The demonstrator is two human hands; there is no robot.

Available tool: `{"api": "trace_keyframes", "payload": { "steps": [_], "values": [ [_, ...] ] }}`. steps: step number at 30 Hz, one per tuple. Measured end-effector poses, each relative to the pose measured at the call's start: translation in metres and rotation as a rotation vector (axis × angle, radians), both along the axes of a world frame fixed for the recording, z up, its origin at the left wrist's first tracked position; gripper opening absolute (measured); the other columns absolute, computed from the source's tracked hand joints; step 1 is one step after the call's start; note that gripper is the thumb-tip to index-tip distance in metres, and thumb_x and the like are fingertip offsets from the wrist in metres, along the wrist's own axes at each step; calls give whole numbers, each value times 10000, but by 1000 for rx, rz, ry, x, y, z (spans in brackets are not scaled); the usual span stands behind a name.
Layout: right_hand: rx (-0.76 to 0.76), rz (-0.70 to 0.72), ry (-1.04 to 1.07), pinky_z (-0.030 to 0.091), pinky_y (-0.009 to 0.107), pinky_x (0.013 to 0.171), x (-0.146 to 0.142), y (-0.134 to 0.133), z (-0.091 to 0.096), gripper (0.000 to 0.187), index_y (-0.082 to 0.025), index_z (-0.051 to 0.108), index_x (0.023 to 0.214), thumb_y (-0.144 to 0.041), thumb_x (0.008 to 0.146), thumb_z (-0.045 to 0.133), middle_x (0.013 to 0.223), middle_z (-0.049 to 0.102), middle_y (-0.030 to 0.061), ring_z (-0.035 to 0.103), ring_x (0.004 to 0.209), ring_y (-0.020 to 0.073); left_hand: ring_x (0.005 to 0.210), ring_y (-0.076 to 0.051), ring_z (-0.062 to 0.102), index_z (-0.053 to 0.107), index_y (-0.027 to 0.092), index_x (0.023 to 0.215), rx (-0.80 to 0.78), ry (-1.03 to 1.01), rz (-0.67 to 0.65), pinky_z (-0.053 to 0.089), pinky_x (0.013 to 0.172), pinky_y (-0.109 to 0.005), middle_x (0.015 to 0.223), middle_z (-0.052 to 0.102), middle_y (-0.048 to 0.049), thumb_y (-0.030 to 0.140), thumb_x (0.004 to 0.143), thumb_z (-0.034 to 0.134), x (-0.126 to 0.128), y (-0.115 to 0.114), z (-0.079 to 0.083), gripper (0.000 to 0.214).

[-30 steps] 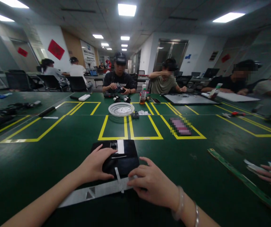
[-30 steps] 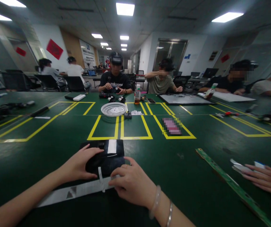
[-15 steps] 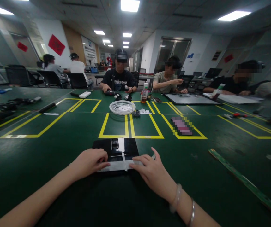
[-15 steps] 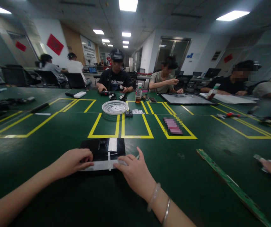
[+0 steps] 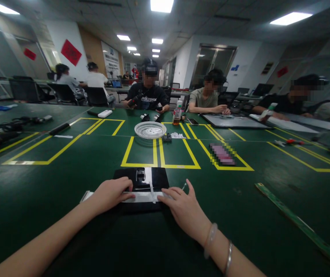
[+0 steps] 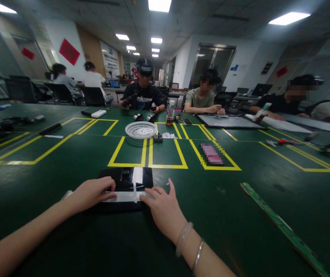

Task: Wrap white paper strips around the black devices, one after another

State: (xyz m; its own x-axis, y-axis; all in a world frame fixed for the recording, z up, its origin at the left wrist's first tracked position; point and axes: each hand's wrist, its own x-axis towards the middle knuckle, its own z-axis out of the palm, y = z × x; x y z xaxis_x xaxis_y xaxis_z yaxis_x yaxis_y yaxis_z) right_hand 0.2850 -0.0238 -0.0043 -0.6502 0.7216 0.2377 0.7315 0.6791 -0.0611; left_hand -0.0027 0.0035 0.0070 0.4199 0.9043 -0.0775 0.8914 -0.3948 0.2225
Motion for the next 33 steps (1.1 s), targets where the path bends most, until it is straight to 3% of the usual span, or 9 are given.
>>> {"api": "trace_keyframes", "payload": {
  "steps": [8,11,13,16,20,27,33],
  "values": [
    [66,-43,-36,159,688,1099,-5,-10,3,312,-313,585,1268,-283,970,498,1372,558,96,442,1321,305,737,-193,608,620,216,936,50,130,22,420,578,-256,953,615,-22,373,901,630,7,-4,10,161],
    [69,-48,-46,150,670,1115,-6,-11,5,302,-312,586,1265,-322,975,505,1382,550,97,430,1334,301,855,-233,622,637,219,1010,126,143,30,477,666,-289,1046,631,-58,399,880,652,8,-6,12,223],
    [73,-57,-41,147,662,1122,-6,-12,3,310,-314,576,1278,-336,977,504,1399,538,94,419,1344,300,1049,-283,590,629,227,1149,190,104,-24,495,834,-362,1194,611,-85,460,846,696,9,-7,8,389],
    [83,-66,-31,143,655,1128,-6,-13,2,321,-324,564,1291,-348,976,512,1423,522,75,409,1352,300,1268,-331,465,532,225,1359,215,34,-138,381,1056,-463,1395,503,-115,622,784,714,9,-8,-3,722],
    [125,-93,7,140,662,1123,-3,-12,5,388,-333,494,1372,-332,984,490,1445,501,63,402,1353,304,1356,-346,373,422,212,1464,190,5,-199,264,1146,-505,1486,393,-135,707,736,704,10,-7,-16,925],
    [122,-113,60,131,644,1122,9,-5,10,433,-318,448,1417,-292,985,459,1381,557,62,432,1319,295,1295,-318,458,505,200,1376,197,-61,-202,233,1178,-498,1387,514,-116,604,732,749,10,-7,-11,798],
    [108,-122,117,116,602,1134,14,-1,14,446,-314,408,1444,-299,998,429,1375,563,47,435,1308,270,1232,-337,512,569,177,1300,321,-9,-64,216,1169,-528,1315,573,-119,608,758,704,-35,10,-1,706]
  ]
}}
